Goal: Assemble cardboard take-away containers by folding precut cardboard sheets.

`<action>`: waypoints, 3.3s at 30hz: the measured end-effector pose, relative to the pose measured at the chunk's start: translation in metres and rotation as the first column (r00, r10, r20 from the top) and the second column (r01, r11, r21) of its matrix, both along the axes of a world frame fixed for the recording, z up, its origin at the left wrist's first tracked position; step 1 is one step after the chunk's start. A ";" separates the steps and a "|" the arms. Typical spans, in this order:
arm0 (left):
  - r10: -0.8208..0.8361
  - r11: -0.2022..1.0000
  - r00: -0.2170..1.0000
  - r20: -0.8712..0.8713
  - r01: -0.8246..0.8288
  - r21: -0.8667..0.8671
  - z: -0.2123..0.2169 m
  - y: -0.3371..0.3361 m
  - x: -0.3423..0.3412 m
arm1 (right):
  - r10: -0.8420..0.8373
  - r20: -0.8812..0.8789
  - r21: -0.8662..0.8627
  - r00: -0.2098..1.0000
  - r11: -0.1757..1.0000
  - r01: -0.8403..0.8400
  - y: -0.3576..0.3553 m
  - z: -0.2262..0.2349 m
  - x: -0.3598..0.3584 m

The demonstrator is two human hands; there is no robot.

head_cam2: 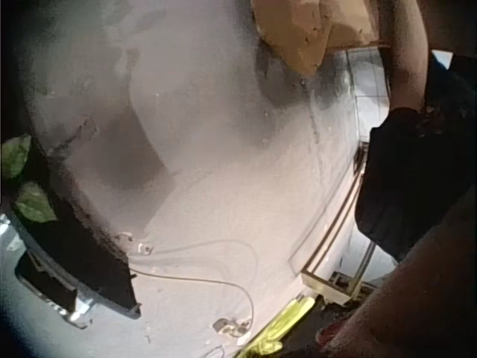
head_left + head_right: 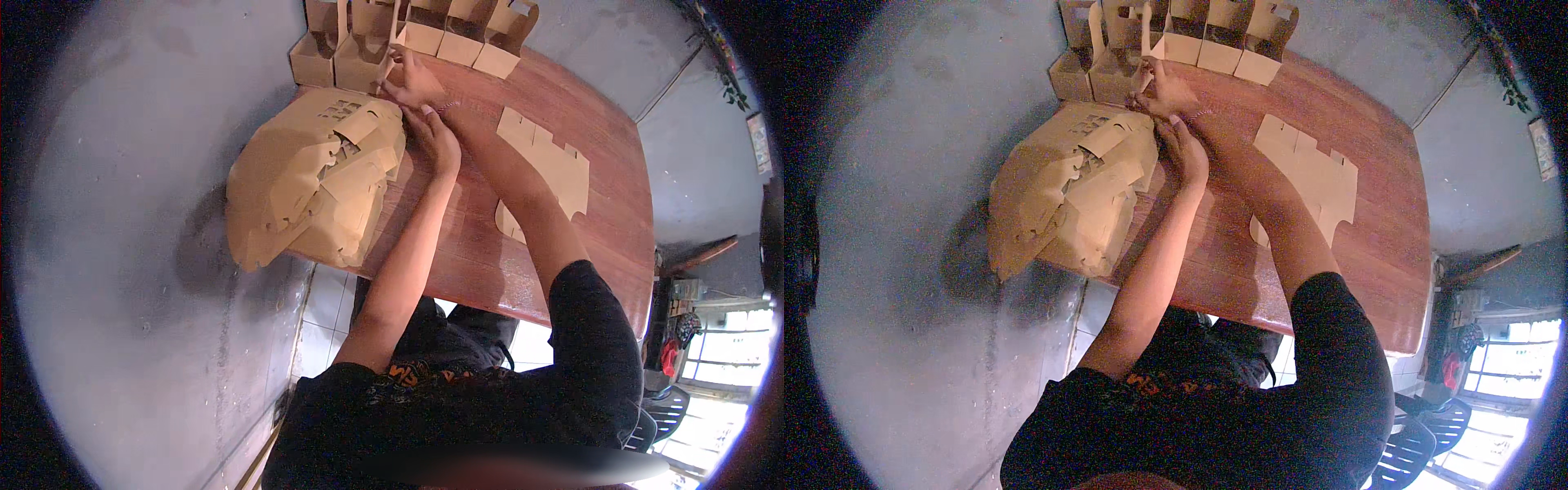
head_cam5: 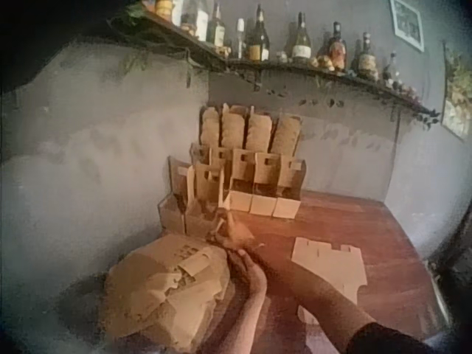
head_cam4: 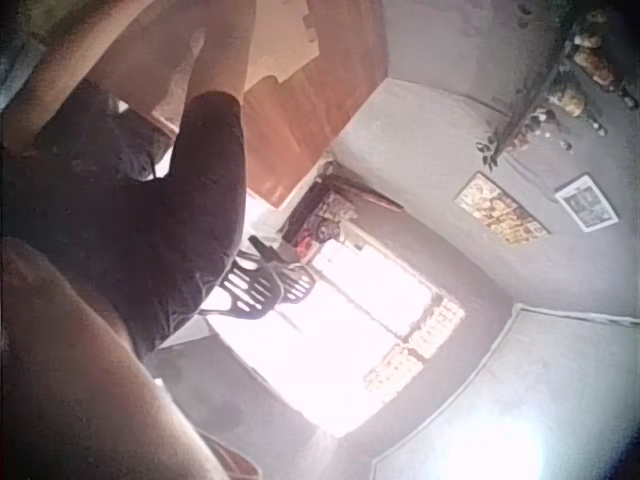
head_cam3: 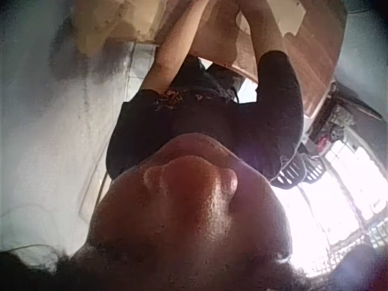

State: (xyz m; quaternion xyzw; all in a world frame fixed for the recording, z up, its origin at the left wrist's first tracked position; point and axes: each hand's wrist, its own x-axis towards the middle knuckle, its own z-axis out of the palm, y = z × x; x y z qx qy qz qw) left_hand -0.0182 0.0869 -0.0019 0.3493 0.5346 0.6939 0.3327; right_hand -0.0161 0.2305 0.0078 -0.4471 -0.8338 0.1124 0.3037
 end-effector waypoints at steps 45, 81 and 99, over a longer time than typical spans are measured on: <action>-0.010 0.999 1.000 -0.003 0.010 -0.040 -0.015 0.001 -0.020 | 0.260 0.092 -0.409 0.961 0.890 -0.201 0.005 0.029 -0.026; -0.511 0.788 0.057 -0.858 0.429 -0.441 -0.025 -0.018 0.039 | -0.830 0.064 -0.133 0.555 0.544 0.829 -0.239 -0.017 0.332; -0.611 0.744 0.536 -0.582 0.641 -0.191 -0.046 0.006 0.022 | -0.455 -0.864 -0.416 0.216 0.887 0.202 -0.252 0.014 0.294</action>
